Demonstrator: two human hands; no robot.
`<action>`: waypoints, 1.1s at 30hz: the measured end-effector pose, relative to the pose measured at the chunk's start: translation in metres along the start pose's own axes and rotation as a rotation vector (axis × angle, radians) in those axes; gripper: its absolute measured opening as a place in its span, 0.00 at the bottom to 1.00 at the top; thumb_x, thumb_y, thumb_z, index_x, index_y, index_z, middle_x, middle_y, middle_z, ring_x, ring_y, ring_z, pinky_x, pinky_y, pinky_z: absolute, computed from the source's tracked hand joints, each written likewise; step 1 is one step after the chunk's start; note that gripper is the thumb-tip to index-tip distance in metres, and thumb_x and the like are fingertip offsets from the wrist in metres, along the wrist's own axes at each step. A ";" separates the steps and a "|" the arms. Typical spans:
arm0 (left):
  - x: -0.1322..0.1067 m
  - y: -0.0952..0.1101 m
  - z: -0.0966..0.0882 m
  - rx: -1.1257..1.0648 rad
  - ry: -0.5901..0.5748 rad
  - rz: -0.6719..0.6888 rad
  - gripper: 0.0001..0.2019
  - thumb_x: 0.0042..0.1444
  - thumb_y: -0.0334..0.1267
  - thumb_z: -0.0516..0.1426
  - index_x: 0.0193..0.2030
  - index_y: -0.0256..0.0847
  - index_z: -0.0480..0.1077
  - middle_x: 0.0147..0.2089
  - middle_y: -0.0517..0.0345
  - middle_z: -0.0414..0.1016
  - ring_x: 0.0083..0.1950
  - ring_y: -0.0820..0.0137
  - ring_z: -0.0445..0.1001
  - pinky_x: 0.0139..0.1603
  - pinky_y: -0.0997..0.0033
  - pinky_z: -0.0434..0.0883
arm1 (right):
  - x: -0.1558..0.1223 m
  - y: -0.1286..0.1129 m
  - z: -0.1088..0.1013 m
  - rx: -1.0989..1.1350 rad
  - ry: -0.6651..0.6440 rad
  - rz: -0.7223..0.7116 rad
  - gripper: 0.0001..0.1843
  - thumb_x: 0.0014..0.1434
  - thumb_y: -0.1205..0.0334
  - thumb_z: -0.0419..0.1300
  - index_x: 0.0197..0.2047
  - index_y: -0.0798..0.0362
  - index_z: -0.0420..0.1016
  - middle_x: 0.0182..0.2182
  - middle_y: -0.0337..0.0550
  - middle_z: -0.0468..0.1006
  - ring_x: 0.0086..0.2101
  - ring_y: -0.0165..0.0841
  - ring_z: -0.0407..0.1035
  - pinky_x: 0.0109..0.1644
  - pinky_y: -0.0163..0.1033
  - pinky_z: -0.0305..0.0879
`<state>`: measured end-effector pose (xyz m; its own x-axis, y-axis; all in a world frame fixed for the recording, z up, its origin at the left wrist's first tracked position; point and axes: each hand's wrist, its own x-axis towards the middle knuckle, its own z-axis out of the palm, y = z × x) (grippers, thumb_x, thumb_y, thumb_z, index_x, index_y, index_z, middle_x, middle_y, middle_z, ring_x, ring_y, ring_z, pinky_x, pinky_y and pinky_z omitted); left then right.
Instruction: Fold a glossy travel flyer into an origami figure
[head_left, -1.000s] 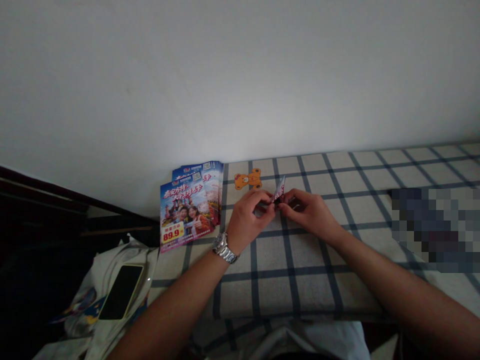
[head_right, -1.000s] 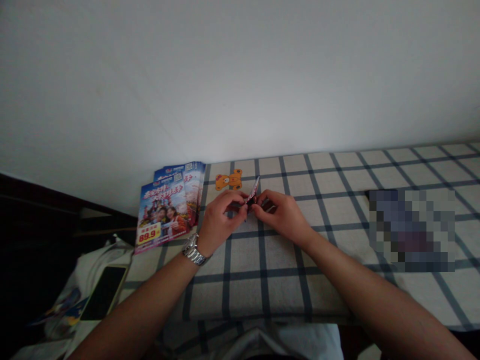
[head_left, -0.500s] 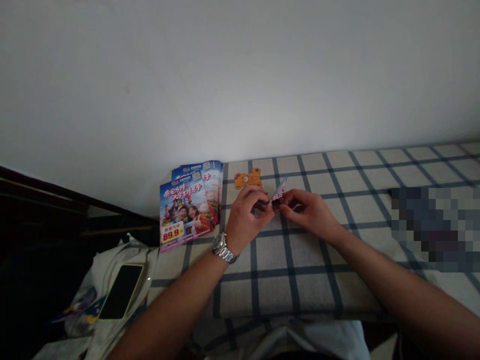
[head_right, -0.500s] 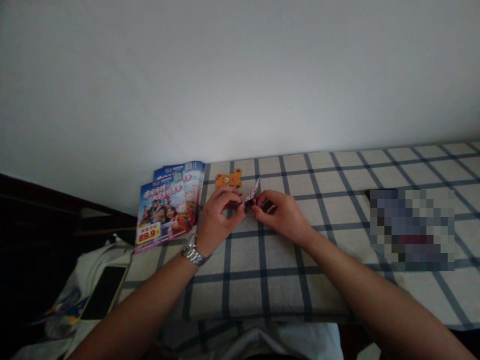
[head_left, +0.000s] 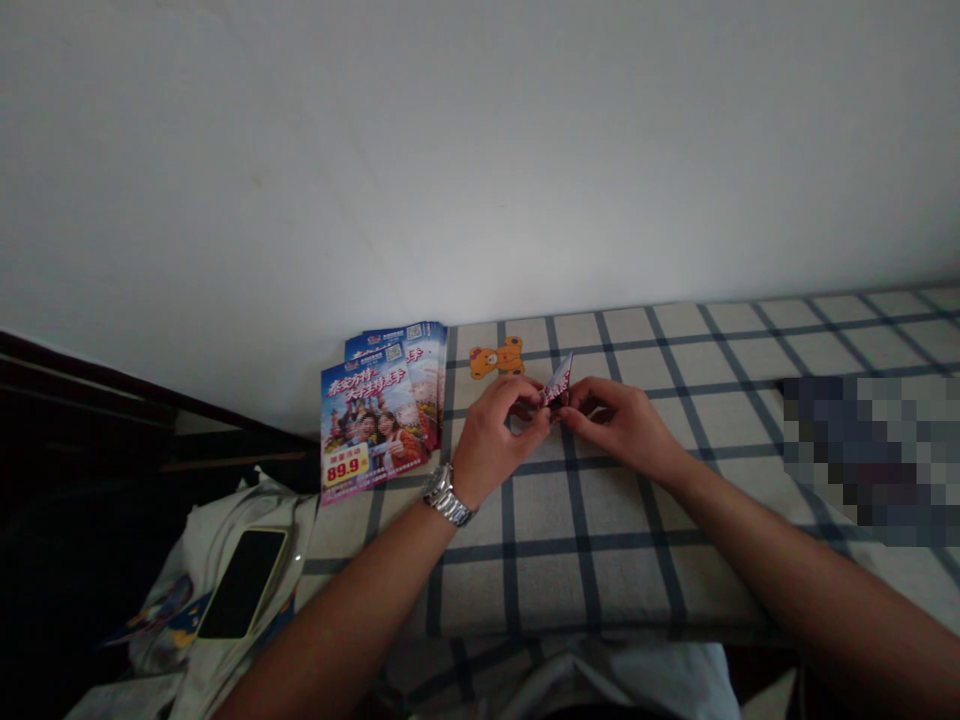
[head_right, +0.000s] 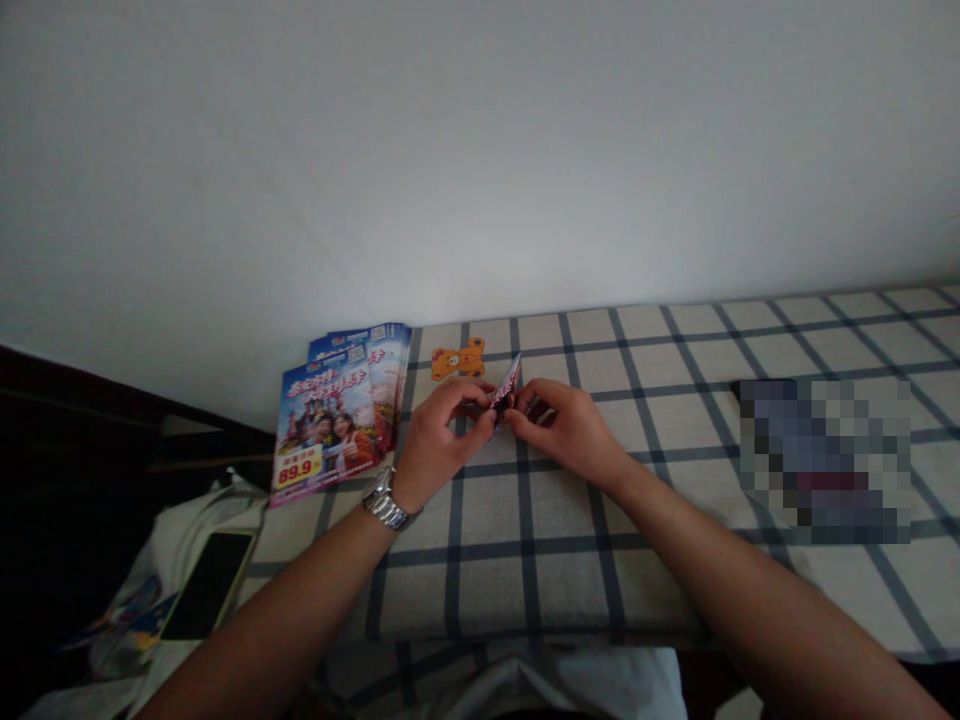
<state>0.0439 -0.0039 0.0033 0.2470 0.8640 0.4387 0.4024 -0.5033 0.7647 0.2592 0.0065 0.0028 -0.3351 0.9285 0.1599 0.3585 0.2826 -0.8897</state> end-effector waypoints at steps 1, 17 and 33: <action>0.000 0.000 0.000 -0.004 -0.007 0.001 0.05 0.63 0.31 0.62 0.43 0.42 0.72 0.49 0.53 0.77 0.46 0.68 0.77 0.47 0.67 0.79 | 0.000 0.000 0.000 0.001 -0.005 0.005 0.13 0.64 0.49 0.65 0.37 0.50 0.75 0.35 0.41 0.81 0.31 0.33 0.75 0.33 0.37 0.72; 0.001 0.000 -0.002 -0.016 0.017 -0.002 0.03 0.64 0.36 0.61 0.42 0.42 0.71 0.45 0.54 0.76 0.43 0.69 0.76 0.43 0.68 0.78 | 0.000 -0.003 0.000 0.010 -0.012 -0.023 0.10 0.67 0.52 0.62 0.39 0.49 0.72 0.37 0.41 0.79 0.33 0.33 0.74 0.33 0.38 0.70; 0.003 -0.003 -0.005 0.098 0.075 0.114 0.14 0.62 0.31 0.62 0.53 0.45 0.68 0.52 0.53 0.76 0.52 0.64 0.75 0.53 0.61 0.75 | 0.003 0.002 -0.001 0.129 0.033 -0.002 0.15 0.65 0.46 0.65 0.42 0.49 0.71 0.42 0.43 0.80 0.34 0.34 0.77 0.35 0.39 0.76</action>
<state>0.0392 0.0006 0.0048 0.2306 0.7980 0.5567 0.4610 -0.5935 0.6597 0.2602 0.0100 0.0019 -0.3060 0.9361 0.1735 0.2421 0.2528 -0.9368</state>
